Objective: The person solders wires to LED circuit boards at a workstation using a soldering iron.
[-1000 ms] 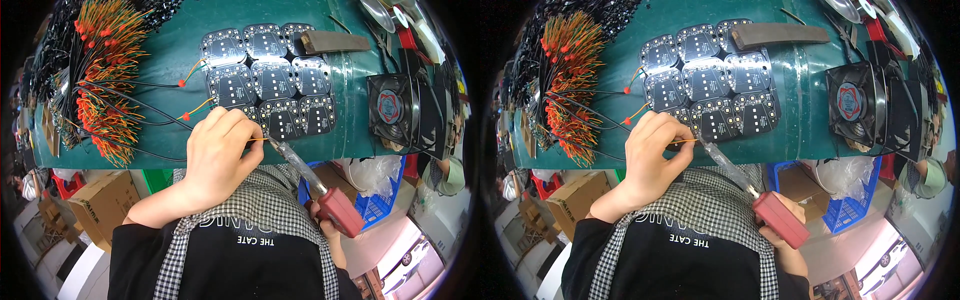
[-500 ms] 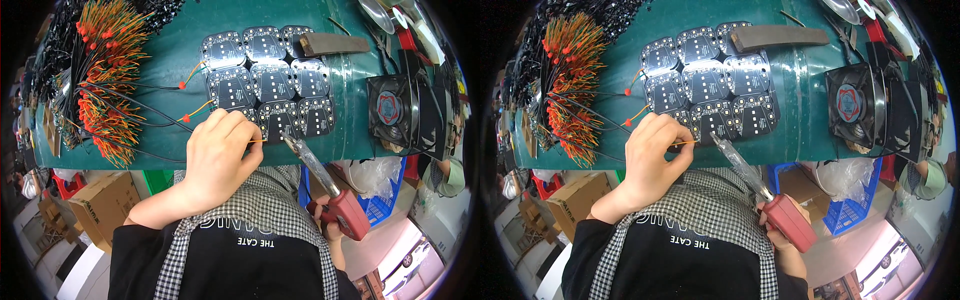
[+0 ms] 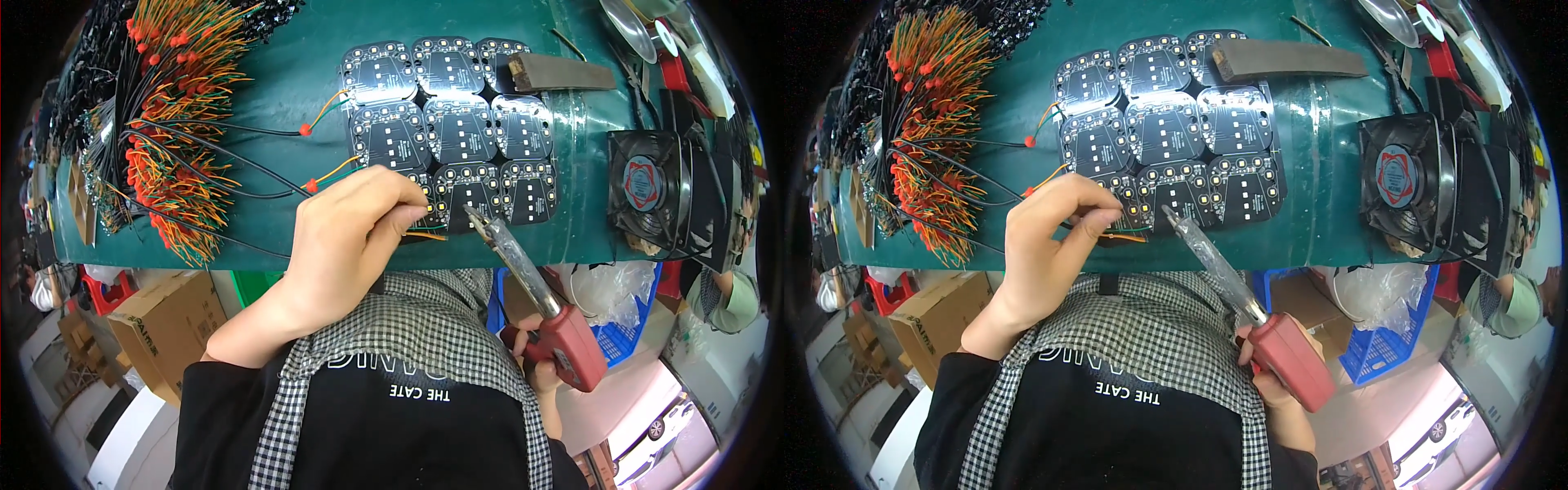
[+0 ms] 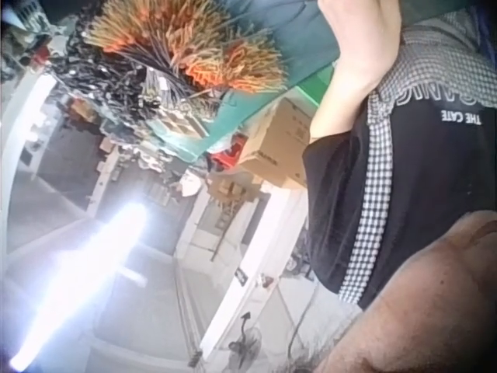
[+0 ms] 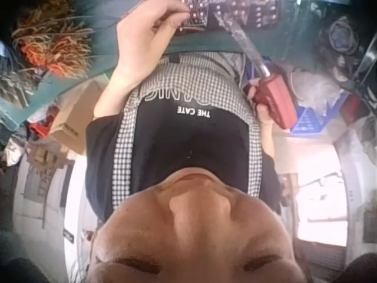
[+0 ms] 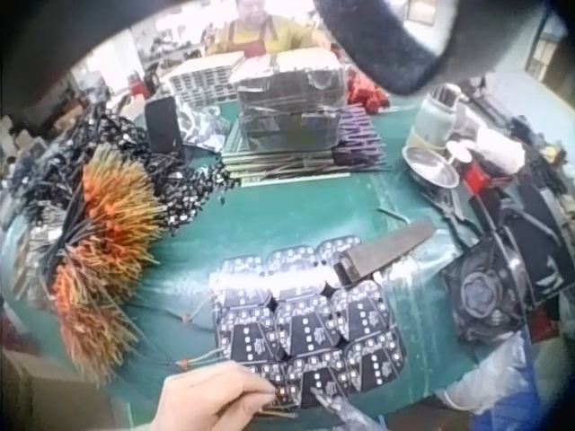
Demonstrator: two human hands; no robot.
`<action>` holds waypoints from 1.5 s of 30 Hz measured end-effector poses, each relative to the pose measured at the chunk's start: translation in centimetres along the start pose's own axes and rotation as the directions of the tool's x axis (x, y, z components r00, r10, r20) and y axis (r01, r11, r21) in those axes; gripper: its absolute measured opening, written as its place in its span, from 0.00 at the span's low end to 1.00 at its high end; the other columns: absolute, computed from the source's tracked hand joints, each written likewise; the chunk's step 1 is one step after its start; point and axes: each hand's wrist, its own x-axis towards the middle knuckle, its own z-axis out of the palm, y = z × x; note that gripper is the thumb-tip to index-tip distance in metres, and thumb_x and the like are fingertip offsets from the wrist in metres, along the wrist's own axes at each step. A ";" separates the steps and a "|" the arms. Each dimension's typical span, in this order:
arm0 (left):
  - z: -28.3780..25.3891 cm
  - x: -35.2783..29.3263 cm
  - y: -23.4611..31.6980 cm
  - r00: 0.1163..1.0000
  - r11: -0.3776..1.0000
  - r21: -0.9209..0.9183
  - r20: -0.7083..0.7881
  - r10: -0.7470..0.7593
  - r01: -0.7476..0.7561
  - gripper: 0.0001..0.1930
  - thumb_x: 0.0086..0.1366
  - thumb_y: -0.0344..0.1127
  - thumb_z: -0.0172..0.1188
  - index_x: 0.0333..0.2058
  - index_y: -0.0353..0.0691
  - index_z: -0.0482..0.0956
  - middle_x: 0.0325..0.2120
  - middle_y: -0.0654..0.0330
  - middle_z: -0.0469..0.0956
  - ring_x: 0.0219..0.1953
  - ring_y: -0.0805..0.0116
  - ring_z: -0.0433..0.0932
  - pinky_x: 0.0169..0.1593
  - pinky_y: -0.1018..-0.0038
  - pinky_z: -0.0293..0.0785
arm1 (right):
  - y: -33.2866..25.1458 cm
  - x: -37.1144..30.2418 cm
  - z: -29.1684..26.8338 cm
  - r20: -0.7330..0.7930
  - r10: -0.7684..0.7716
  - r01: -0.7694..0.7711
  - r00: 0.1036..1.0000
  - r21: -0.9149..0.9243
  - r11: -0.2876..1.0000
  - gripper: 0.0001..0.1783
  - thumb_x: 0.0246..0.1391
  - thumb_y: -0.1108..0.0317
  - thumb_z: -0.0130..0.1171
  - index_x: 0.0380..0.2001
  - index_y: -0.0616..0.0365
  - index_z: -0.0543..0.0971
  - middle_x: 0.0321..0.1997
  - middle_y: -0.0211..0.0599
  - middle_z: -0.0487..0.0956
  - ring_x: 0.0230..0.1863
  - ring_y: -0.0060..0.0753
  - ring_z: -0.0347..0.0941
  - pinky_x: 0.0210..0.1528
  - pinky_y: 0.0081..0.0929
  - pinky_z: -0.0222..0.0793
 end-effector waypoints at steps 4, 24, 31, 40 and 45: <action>-0.3 0.0 0.4 0.997 0.999 0.040 0.068 0.024 -0.027 0.07 0.52 0.23 0.65 0.32 0.35 0.79 0.26 0.61 0.77 0.29 0.68 0.74 0.35 0.74 0.68 | -0.2 0.1 0.0 0.018 0.025 -0.026 1.000 0.024 0.999 0.47 0.34 0.44 0.75 0.44 0.76 0.70 0.38 0.54 0.79 0.24 0.33 0.75 0.31 0.26 0.72; 0.6 -0.4 -0.2 0.996 0.991 0.099 -0.032 0.089 -0.085 0.06 0.50 0.25 0.65 0.27 0.38 0.79 0.24 0.61 0.76 0.28 0.61 0.74 0.33 0.69 0.70 | -0.3 0.1 0.2 0.008 -0.022 0.023 1.000 -0.083 0.996 0.44 0.39 0.40 0.70 0.40 0.75 0.73 0.34 0.49 0.81 0.22 0.30 0.74 0.28 0.23 0.71; 0.8 0.0 0.8 0.998 0.973 0.222 -0.004 0.058 -0.056 0.07 0.48 0.20 0.63 0.27 0.37 0.77 0.21 0.62 0.73 0.25 0.68 0.73 0.29 0.74 0.69 | 0.4 0.2 -0.7 0.153 -0.147 0.189 0.977 -0.309 0.932 0.38 0.45 0.42 0.66 0.40 0.73 0.76 0.28 0.41 0.81 0.20 0.28 0.75 0.27 0.22 0.72; 1.0 0.3 0.3 0.996 0.963 0.254 0.042 0.083 -0.091 0.08 0.46 0.24 0.61 0.23 0.39 0.70 0.21 0.60 0.68 0.26 0.60 0.71 0.30 0.66 0.69 | 2.9 -0.6 -3.8 0.261 -0.249 0.341 0.933 -0.409 0.846 0.40 0.48 0.45 0.66 0.50 0.71 0.70 0.26 0.38 0.81 0.24 0.31 0.79 0.31 0.25 0.75; 0.9 0.2 0.4 0.997 0.966 0.248 0.050 0.066 -0.077 0.07 0.47 0.25 0.61 0.23 0.38 0.70 0.22 0.59 0.69 0.27 0.60 0.71 0.31 0.66 0.70 | 3.2 -0.3 -4.0 0.287 -0.271 0.376 0.919 -0.430 0.821 0.41 0.46 0.44 0.67 0.50 0.70 0.70 0.25 0.37 0.80 0.24 0.32 0.79 0.32 0.26 0.75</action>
